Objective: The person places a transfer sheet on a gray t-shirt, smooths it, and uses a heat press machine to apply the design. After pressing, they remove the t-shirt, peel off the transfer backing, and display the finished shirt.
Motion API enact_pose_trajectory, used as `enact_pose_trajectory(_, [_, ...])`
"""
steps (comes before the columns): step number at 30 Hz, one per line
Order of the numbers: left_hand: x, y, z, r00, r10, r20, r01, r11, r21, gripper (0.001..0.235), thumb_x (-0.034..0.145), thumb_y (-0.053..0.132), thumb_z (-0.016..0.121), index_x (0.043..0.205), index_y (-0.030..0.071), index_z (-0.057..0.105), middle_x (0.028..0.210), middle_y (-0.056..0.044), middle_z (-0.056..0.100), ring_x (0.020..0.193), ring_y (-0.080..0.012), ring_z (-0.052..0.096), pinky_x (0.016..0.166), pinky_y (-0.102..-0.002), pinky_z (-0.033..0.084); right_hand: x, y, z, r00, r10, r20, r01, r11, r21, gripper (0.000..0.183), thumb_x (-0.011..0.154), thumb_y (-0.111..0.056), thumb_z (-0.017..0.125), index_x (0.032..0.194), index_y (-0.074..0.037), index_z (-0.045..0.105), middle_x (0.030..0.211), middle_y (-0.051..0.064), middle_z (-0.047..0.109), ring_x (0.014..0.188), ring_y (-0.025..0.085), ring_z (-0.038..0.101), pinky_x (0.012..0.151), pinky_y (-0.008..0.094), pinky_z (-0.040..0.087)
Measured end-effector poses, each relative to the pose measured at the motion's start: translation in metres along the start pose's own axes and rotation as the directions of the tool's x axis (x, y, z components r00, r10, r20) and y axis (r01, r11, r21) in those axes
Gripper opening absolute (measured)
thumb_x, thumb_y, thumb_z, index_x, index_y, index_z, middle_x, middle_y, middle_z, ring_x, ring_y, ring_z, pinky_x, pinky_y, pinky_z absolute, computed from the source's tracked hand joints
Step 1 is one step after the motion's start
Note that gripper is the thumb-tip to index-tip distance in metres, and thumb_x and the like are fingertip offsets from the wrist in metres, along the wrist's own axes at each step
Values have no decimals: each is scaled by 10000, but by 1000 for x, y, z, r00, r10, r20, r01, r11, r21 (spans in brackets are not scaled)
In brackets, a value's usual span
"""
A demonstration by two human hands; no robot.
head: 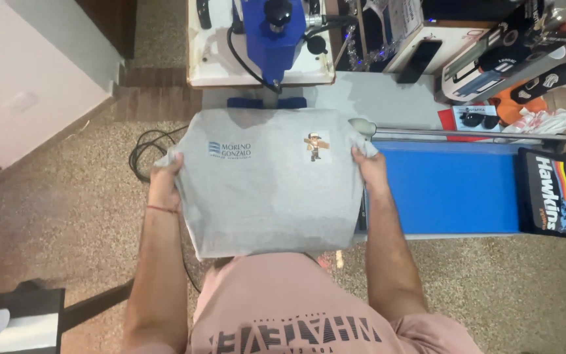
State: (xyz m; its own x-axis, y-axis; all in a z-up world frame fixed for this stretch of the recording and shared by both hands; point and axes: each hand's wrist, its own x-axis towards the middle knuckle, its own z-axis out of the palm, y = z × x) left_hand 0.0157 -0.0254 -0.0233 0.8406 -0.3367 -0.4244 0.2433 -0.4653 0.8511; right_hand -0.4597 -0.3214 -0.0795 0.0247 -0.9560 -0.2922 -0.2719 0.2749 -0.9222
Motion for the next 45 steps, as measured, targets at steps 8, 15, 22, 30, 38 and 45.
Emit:
enact_pose_trajectory(8, [-46, 18, -20, 948, -221, 229, 237, 971, -43, 869, 1072, 507, 823, 1729, 81, 446, 1732, -207, 519, 1611, -407, 459, 1330, -613, 415, -68, -29, -7, 973, 202, 114, -192, 977, -90, 974, 1005, -681, 892, 1640, -5, 594, 1615, 333, 592, 1525, 531, 542, 1183, 718, 482])
enact_pose_trajectory(15, [-96, -81, -85, 838, -314, 446, 316, 946, 73, 1002, 985, 648, 792, 1672, -22, 505, 1687, -241, 509, 1555, -435, 479, 1236, -593, 437, -111, 54, -73, 858, 330, 393, -274, 942, -192, 892, 971, -644, 833, 1569, -14, 631, 1045, 271, 672, 899, 389, 713, 640, 480, 515])
enact_pose_trajectory(22, [-91, -97, -124, 844, -45, 534, 154, 975, -160, 479, 1006, 179, 857, 1410, -49, 738, 1228, -167, 822, 1119, -301, 798, 991, -460, 636, -148, 47, -111, 895, 99, 434, -204, 958, 201, 583, 829, -102, 974, 1351, 6, 739, 1160, 228, 843, 918, 357, 839, 726, 486, 692])
enact_pose_trajectory(30, [-101, -84, -128, 815, -95, 572, 115, 993, 1, 597, 888, 89, 919, 1425, -89, 732, 1347, -224, 801, 1274, -357, 748, 1104, -470, 588, -150, 61, -123, 835, 232, 500, -187, 972, -139, 504, 781, -35, 1020, 1235, 60, 823, 1079, 175, 871, 893, 286, 813, 801, 425, 661])
enact_pose_trajectory(38, [-79, -110, -75, 887, 425, 179, -429, 619, 658, 563, 1000, 132, 715, 1558, 66, 666, 1387, -194, 723, 1375, -425, 686, 1143, -554, 551, -160, -4, -110, 858, 355, 371, 35, 680, -732, 913, 865, -649, 929, 1578, -135, 683, 1327, 221, 862, 1318, 391, 788, 1109, 549, 615])
enact_pose_trajectory(45, [-106, -31, 57, 384, 698, 605, -883, 85, 462, 654, 1090, 517, 662, 1643, 170, 608, 1666, -125, 579, 1583, -338, 508, 1306, -544, 385, -155, -22, -18, 775, -409, 482, 623, 366, -691, 595, 1073, -628, 714, 1486, -202, 748, 1471, 65, 726, 1398, 298, 693, 1158, 559, 542])
